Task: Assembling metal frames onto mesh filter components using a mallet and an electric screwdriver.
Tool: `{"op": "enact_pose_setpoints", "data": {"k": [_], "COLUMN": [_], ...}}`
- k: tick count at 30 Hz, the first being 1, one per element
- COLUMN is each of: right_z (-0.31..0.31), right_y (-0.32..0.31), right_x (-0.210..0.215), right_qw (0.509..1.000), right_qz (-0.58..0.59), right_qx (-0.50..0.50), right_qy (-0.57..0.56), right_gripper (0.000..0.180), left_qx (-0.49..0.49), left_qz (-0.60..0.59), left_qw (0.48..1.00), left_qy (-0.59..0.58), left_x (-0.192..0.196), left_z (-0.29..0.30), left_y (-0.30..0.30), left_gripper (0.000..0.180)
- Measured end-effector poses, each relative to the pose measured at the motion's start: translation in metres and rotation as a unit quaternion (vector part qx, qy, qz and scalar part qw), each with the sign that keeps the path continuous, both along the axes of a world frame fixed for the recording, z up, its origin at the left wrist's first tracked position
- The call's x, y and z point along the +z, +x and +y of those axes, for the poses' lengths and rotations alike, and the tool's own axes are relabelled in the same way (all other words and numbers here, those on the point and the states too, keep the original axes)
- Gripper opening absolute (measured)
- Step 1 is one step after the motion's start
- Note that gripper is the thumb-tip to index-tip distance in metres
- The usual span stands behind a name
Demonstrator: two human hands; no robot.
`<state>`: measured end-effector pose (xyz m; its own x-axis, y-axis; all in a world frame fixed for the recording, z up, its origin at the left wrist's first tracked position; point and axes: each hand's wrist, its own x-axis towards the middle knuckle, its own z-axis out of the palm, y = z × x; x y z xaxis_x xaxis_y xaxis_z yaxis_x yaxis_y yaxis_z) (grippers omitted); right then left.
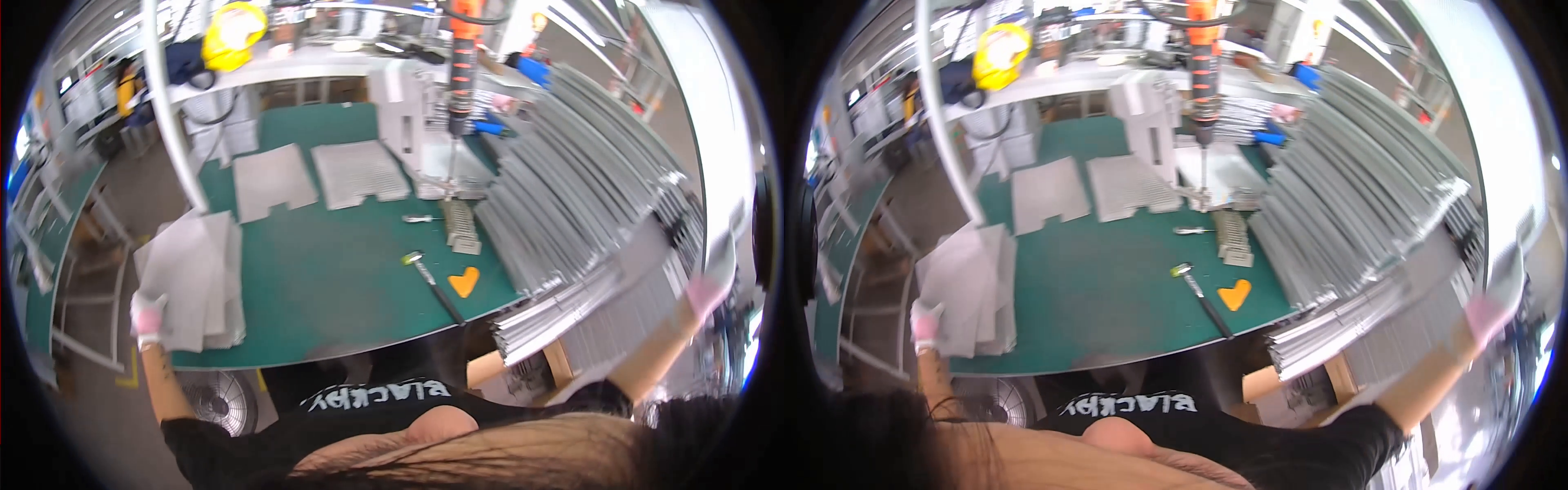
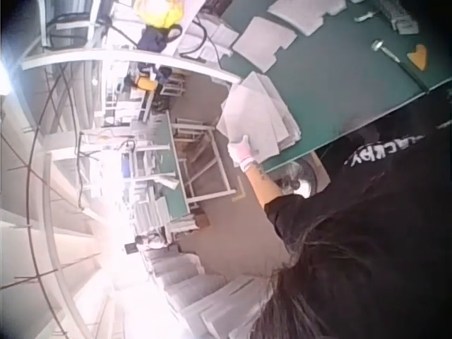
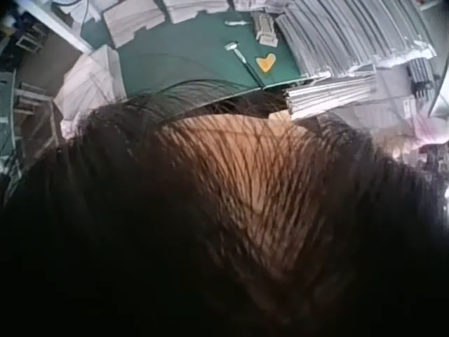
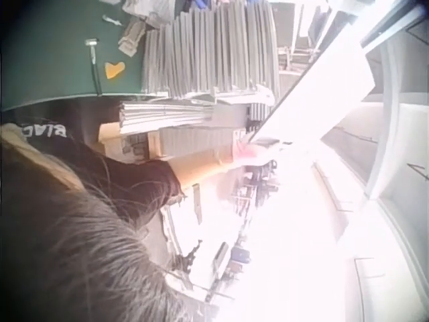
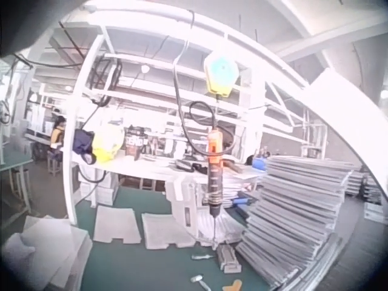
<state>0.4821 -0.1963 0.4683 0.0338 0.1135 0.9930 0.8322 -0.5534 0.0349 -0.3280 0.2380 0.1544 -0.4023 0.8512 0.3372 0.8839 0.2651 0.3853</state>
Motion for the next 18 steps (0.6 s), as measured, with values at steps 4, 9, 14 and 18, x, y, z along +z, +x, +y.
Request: {"op": "enact_pose_setpoints", "data": {"k": [4, 9, 14, 18], "right_z": [-0.034, 0.01, 0.021, 0.07], "right_y": [0.074, 0.168, 0.226, 0.127], "right_x": [0.086, 0.154, 0.145, 0.102], "right_qw": [0.919, 0.66, 0.871, 0.921], "right_qz": [0.16, 0.4, 0.432, 0.319], "right_qx": [0.345, 0.59, 0.233, -0.092], "right_qy": [0.101, 0.236, -0.03, -0.203], "right_gripper": [0.038, 0.029, 0.036, 0.044], "left_qx": [-0.1, -0.038, -0.093, -0.042], "left_qz": [-0.285, -0.242, 0.051, 0.132], "left_qw": [0.943, 0.969, 0.985, 0.987], "left_qy": [0.139, 0.013, -0.135, -0.08], "left_x": [-0.07, -0.054, 0.03, -0.005], "left_z": [0.082, 0.062, -0.01, -0.016], "left_y": [-0.039, -0.044, 0.09, 0.069], "left_gripper": [0.069, 0.073, 0.072, 0.082]}}
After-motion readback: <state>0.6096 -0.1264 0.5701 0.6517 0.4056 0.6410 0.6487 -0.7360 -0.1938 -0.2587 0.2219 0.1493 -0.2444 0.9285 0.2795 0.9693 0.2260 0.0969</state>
